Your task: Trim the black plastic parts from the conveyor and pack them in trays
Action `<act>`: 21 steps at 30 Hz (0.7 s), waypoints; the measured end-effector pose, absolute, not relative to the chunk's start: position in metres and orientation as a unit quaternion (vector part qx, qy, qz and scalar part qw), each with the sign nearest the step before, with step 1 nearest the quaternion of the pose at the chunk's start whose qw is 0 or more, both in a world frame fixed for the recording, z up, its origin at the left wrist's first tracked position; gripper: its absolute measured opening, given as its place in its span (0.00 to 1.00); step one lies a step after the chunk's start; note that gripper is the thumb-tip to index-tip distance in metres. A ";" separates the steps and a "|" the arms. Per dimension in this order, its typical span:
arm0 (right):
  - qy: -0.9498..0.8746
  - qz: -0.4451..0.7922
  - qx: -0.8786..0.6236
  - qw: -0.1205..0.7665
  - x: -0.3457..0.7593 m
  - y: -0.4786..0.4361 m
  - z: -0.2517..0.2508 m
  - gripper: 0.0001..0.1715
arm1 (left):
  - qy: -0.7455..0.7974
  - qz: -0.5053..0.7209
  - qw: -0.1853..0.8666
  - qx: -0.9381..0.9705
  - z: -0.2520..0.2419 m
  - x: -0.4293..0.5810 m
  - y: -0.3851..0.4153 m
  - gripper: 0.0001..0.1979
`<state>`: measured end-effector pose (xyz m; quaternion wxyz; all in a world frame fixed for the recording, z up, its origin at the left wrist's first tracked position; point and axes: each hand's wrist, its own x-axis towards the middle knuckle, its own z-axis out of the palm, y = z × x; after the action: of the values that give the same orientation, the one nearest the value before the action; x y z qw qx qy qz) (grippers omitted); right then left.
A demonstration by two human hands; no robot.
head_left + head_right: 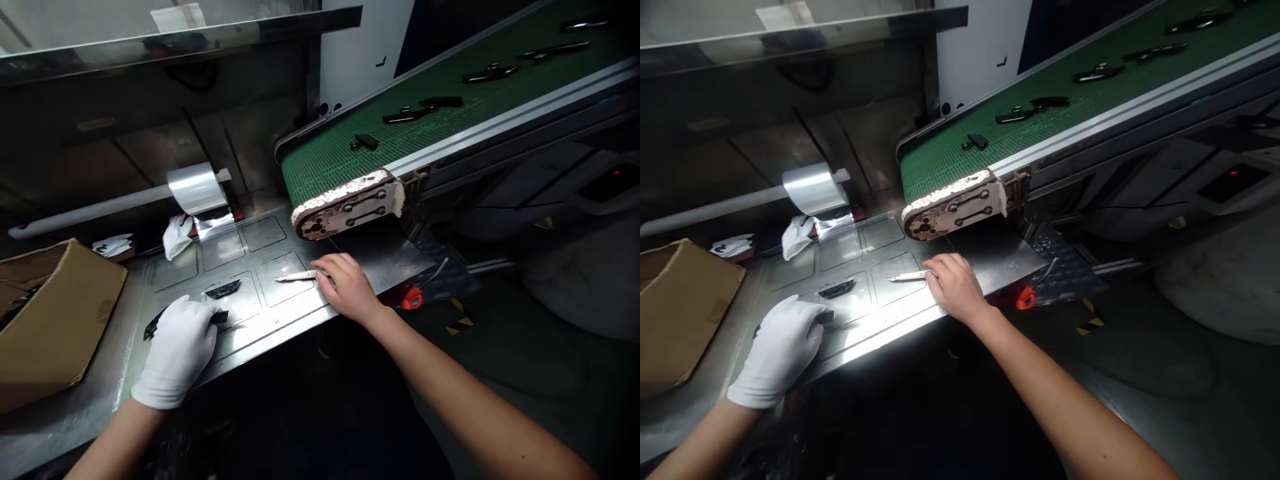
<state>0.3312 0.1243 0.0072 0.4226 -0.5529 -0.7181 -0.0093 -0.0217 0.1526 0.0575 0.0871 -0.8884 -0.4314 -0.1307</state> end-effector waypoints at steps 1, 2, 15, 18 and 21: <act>-0.713 -0.010 -0.547 0.439 0.328 0.119 0.010 0.14 | -0.443 -0.168 0.080 -0.877 0.058 -0.025 0.143 0.09; -0.706 -0.006 -0.540 0.458 0.321 0.111 0.013 0.14 | -0.452 -0.222 0.057 -0.862 0.058 -0.027 0.131 0.07; -0.373 0.783 -0.376 0.328 0.144 0.010 -0.008 0.28 | -0.541 -0.475 -0.153 -0.676 -0.007 -0.030 -0.013 0.23; -0.491 0.714 -0.439 0.236 0.148 0.017 -0.026 0.24 | -0.616 -0.440 -0.357 -0.547 -0.018 -0.038 -0.035 0.20; -0.654 0.635 -0.397 0.106 0.137 0.022 -0.046 0.20 | -0.676 -0.371 -0.448 -0.452 -0.032 -0.049 -0.052 0.09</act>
<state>0.1369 0.0216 -0.0463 0.1056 -0.3973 -0.6536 0.6355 -0.0488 -0.0520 -0.0323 -0.4481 -0.4523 -0.6758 -0.3715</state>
